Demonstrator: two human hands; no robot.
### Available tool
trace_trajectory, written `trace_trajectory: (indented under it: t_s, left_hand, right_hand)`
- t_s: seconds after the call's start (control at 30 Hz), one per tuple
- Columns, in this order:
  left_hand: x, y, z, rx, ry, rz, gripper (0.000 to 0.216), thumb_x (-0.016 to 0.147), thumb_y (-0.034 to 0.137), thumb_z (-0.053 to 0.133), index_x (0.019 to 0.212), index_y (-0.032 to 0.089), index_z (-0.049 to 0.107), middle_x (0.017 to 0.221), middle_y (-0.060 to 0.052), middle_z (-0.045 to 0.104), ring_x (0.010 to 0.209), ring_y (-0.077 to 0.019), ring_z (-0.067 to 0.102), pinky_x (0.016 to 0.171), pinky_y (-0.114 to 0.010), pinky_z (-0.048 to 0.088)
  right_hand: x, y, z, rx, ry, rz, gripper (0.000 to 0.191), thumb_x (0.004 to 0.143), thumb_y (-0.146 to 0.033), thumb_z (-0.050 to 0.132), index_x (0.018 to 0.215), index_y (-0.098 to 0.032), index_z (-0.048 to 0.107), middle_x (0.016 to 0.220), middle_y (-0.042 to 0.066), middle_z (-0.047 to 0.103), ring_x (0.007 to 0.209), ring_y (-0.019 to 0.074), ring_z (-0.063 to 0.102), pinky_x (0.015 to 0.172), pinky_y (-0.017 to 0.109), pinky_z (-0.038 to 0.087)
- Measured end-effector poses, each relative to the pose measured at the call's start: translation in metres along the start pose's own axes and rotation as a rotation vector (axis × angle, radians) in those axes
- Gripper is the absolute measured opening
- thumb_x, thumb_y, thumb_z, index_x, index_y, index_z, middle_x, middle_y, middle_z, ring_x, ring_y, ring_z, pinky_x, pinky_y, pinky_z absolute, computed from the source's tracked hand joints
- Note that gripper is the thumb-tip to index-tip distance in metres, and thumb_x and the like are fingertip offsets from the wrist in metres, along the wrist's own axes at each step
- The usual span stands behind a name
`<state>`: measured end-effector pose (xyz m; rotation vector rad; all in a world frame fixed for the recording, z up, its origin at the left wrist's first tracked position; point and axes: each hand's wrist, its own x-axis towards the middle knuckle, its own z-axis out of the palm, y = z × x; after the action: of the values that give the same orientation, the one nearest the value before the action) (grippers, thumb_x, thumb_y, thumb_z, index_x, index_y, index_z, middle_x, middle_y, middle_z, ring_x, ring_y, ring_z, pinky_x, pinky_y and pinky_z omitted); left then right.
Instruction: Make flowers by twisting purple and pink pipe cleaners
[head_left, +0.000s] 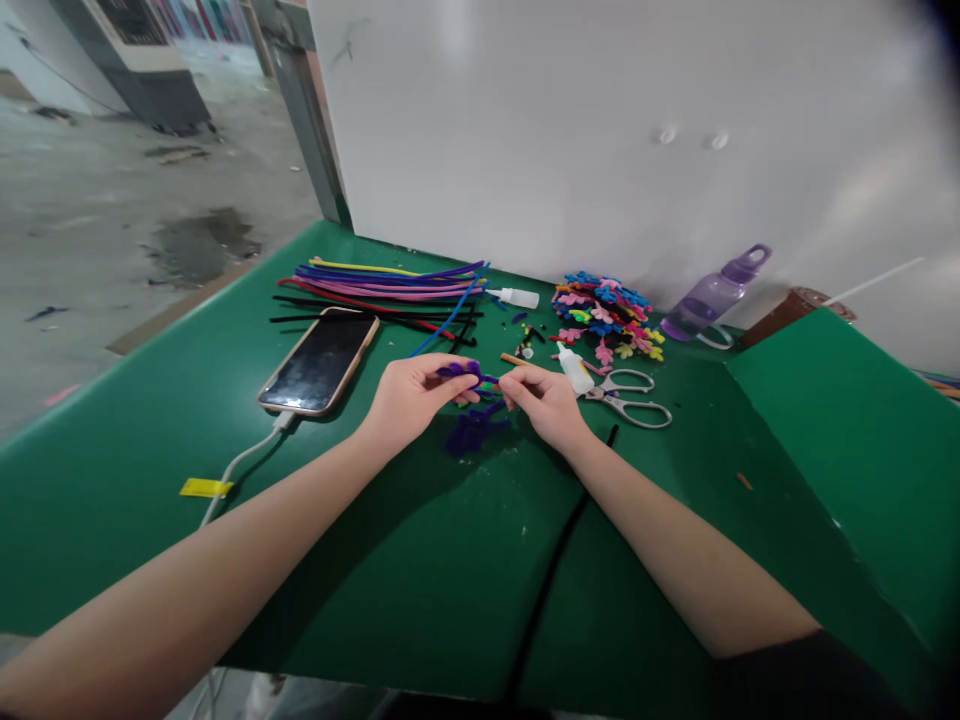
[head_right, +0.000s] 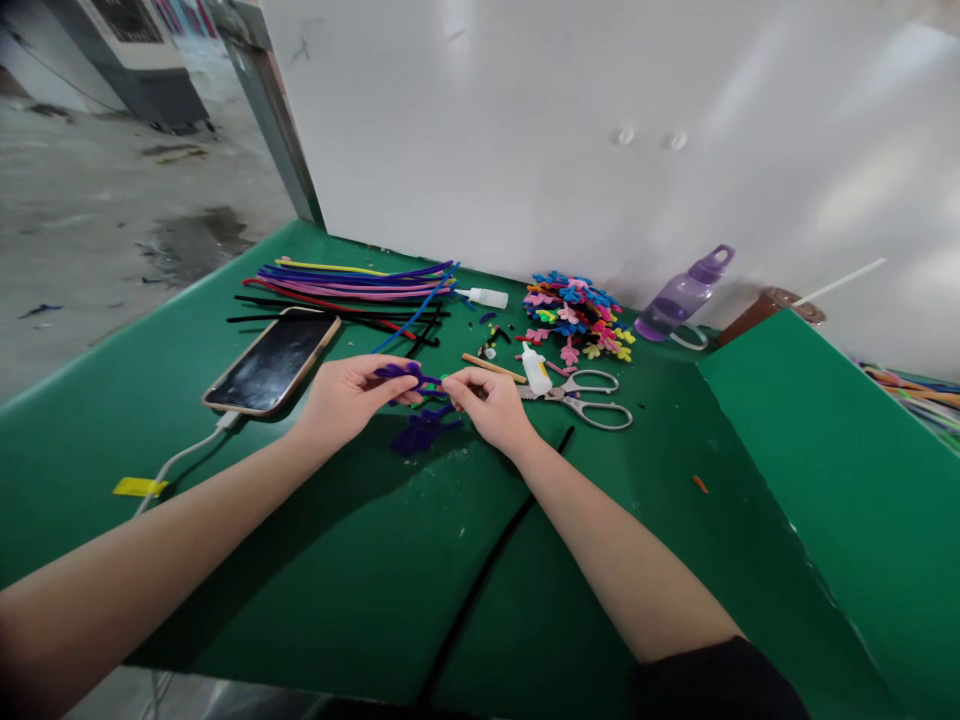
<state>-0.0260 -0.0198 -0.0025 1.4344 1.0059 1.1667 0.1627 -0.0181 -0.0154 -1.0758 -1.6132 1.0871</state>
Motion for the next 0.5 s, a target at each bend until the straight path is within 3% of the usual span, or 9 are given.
trace_trajectory:
  t_s: [0.13,0.3,0.4,0.5]
  left_hand:
    - [0.0022,-0.0027,0.0021,-0.186,-0.015,-0.13,0.029,0.076,0.04,0.061,0.091,0.014,0.063,0.075,-0.005,0.069,0.066,-0.0185,0.068,0.067,-0.032,0.057]
    - [0.0034,-0.0057,0.0019,-0.194,-0.004,-0.175,0.033,0.076,0.041,0.061,0.093,0.013,0.063,0.079,-0.006,0.069,0.068,-0.0171,0.068,0.067,-0.03,0.056]
    - [0.0032,-0.0065,0.0014,-0.144,-0.016,-0.158,0.032,0.076,0.039,0.062,0.093,0.012,0.065,0.071,-0.004,0.068,0.064,-0.0143,0.065,0.065,-0.027,0.055]
    - [0.0027,-0.0066,0.0015,-0.072,-0.037,-0.13,0.028,0.075,0.035,0.063,0.09,0.013,0.067,0.062,-0.001,0.065,0.058,-0.0123,0.062,0.063,-0.025,0.053]
  right_hand:
    - [-0.0014,0.002,0.0017,-0.092,0.133,-0.088,0.02,0.08,-0.038,0.057,0.075,-0.019,0.064,0.069,0.0,0.06,0.061,0.0115,0.052,0.06,0.028,0.044]
    - [-0.0021,0.0005,0.0042,-0.2,0.195,-0.222,0.02,0.085,-0.032,0.051,0.096,-0.021,0.064,0.096,0.005,0.064,0.081,0.0156,0.059,0.069,0.031,0.048]
    - [-0.0031,-0.0016,0.0065,-0.303,0.194,-0.318,0.018,0.084,-0.028,0.052,0.096,-0.022,0.065,0.086,0.004,0.064,0.087,0.0168,0.059,0.078,0.034,0.047]
    - [-0.0038,-0.0011,0.0091,-0.355,0.171,-0.382,0.013,0.083,-0.027,0.055,0.09,-0.022,0.066,0.08,0.003,0.064,0.08,0.0161,0.058,0.077,0.035,0.048]
